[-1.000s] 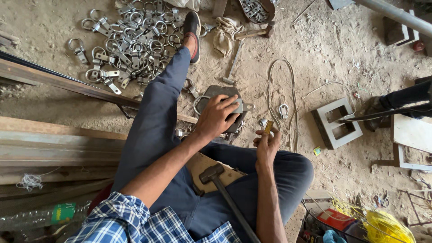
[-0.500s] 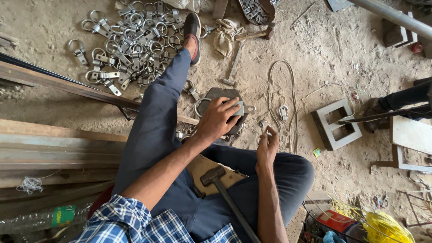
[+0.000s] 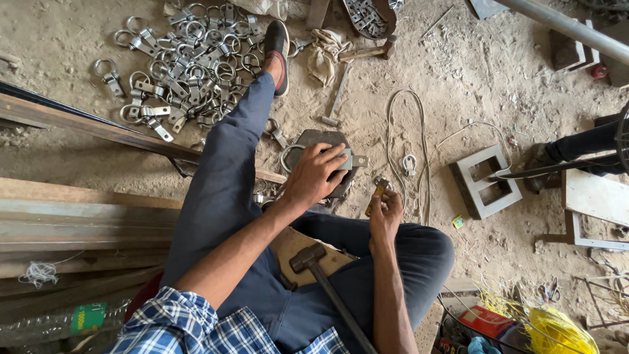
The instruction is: The person assembles small metal components by fitting metal rings and plates into a larger metal fixture and securing them with a hammer.
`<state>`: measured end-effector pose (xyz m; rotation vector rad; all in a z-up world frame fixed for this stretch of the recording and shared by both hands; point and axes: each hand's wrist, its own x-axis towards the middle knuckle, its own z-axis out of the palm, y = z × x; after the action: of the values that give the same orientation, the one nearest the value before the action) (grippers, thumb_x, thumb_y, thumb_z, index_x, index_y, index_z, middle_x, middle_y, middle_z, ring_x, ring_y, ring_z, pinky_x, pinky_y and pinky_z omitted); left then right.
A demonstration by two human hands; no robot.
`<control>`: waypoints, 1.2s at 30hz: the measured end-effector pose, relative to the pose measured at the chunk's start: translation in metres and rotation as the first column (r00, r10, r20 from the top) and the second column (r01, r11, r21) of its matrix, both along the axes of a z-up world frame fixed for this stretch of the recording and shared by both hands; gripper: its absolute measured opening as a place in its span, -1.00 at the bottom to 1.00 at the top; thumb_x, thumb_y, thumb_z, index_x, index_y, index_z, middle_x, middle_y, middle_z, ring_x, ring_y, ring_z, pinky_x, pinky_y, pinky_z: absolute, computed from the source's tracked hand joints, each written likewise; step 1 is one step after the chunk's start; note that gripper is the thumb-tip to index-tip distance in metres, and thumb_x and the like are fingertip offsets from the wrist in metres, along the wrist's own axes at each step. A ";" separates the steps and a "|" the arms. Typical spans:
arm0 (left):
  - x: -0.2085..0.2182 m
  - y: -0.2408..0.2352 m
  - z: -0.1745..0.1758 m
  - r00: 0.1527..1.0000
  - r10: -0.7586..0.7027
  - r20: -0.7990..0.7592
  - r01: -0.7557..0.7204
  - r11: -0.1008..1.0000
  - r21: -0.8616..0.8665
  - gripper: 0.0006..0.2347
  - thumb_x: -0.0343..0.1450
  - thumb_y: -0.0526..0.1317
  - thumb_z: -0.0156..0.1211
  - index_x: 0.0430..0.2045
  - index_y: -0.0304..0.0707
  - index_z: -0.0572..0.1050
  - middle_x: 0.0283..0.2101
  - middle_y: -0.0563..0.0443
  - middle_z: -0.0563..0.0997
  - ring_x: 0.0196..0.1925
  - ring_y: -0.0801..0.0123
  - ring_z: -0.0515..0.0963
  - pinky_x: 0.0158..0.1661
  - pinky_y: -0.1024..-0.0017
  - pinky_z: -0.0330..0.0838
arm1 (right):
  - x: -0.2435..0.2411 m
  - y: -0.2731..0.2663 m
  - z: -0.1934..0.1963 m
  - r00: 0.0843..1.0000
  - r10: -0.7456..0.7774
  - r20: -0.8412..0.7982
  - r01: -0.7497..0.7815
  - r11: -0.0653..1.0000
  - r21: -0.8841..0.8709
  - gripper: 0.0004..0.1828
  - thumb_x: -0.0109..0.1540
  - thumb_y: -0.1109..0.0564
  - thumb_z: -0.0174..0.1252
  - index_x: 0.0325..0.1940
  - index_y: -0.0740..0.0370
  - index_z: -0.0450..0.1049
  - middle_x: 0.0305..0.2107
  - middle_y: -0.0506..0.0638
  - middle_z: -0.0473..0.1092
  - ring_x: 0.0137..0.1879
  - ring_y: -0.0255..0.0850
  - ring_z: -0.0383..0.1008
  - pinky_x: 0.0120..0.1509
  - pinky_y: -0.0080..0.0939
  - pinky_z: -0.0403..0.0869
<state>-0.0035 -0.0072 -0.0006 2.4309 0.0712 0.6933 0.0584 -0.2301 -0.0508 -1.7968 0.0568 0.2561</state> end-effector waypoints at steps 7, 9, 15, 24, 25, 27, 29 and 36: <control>0.004 0.000 -0.011 1.000 -0.006 -0.002 0.006 1.000 0.014 -0.70 0.41 -0.14 0.38 -0.08 -0.36 0.64 0.17 -0.09 0.61 0.13 0.13 0.51 0.16 0.21 0.43 | -0.002 0.002 0.006 1.000 0.004 -0.016 -0.004 1.000 0.015 -0.73 0.34 0.21 0.16 0.10 0.31 0.37 -0.21 -0.02 0.42 -0.25 -0.36 0.40 -0.23 -0.33 0.44; 0.003 0.000 -0.010 1.000 -0.004 0.000 0.004 1.000 0.017 -0.70 0.40 -0.15 0.38 -0.08 -0.36 0.64 0.17 -0.08 0.61 0.12 0.13 0.51 0.15 0.20 0.43 | -0.002 0.003 0.009 1.000 0.003 -0.019 -0.003 1.000 0.017 -0.73 0.34 0.21 0.16 0.10 0.31 0.38 -0.22 -0.02 0.42 -0.26 -0.35 0.40 -0.23 -0.32 0.44; 0.002 0.000 -0.005 1.000 0.004 -0.001 -0.004 1.000 0.018 -0.71 0.40 -0.15 0.38 -0.09 -0.36 0.65 0.17 -0.07 0.62 0.12 0.14 0.51 0.16 0.20 0.42 | -0.003 0.005 0.012 1.000 -0.002 -0.024 0.003 1.000 0.027 -0.74 0.33 0.21 0.17 0.08 0.32 0.39 -0.25 -0.04 0.43 -0.27 -0.36 0.40 -0.23 -0.32 0.43; -0.001 0.000 0.004 1.000 0.001 0.003 -0.001 1.000 -0.004 -0.71 0.39 -0.17 0.39 -0.10 -0.37 0.65 0.16 -0.08 0.62 0.12 0.13 0.51 0.14 0.20 0.43 | -0.003 0.004 0.012 1.000 -0.011 -0.012 0.011 1.000 0.016 -0.77 0.33 0.21 0.19 0.04 0.31 0.42 -0.27 -0.05 0.43 -0.29 -0.36 0.38 -0.25 -0.33 0.41; -0.002 0.001 0.006 1.000 0.000 0.003 0.000 1.000 -0.009 -0.71 0.39 -0.17 0.39 -0.10 -0.37 0.65 0.16 -0.08 0.62 0.12 0.13 0.51 0.14 0.20 0.43 | -0.003 0.004 0.012 1.000 -0.012 -0.009 0.012 1.000 0.017 -0.77 0.33 0.21 0.19 0.04 0.31 0.42 -0.28 -0.05 0.42 -0.29 -0.36 0.37 -0.25 -0.32 0.41; -0.002 0.001 0.008 1.000 0.000 0.005 0.000 1.000 -0.010 -0.71 0.38 -0.18 0.39 -0.10 -0.38 0.65 0.16 -0.08 0.62 0.12 0.14 0.51 0.14 0.21 0.43 | -0.003 0.004 0.010 1.000 -0.010 -0.003 0.010 1.000 0.022 -0.77 0.33 0.21 0.19 0.04 0.31 0.42 -0.28 -0.05 0.42 -0.30 -0.36 0.37 -0.25 -0.33 0.41; -0.002 0.001 0.009 1.000 0.000 0.004 0.000 1.000 -0.013 -0.71 0.38 -0.18 0.38 -0.10 -0.38 0.65 0.16 -0.08 0.62 0.13 0.13 0.50 0.15 0.21 0.43 | -0.002 0.003 0.009 1.000 -0.004 0.005 0.004 1.000 0.030 -0.77 0.32 0.21 0.19 0.04 0.31 0.42 -0.29 -0.05 0.42 -0.31 -0.37 0.38 -0.26 -0.33 0.41; 0.000 0.000 0.003 1.000 -0.001 -0.002 0.001 1.000 -0.005 -0.70 0.39 -0.15 0.38 -0.09 -0.37 0.64 0.16 -0.09 0.61 0.14 0.13 0.50 0.16 0.22 0.42 | -0.001 0.001 0.006 1.000 0.001 0.005 -0.001 0.999 0.050 -0.79 0.33 0.21 0.19 0.03 0.30 0.42 -0.28 -0.07 0.43 -0.30 -0.38 0.37 -0.26 -0.34 0.40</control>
<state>-0.0035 -0.0070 0.0023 2.4265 0.0728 0.6891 0.0573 -0.2289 -0.0447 -1.7474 0.0456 0.2520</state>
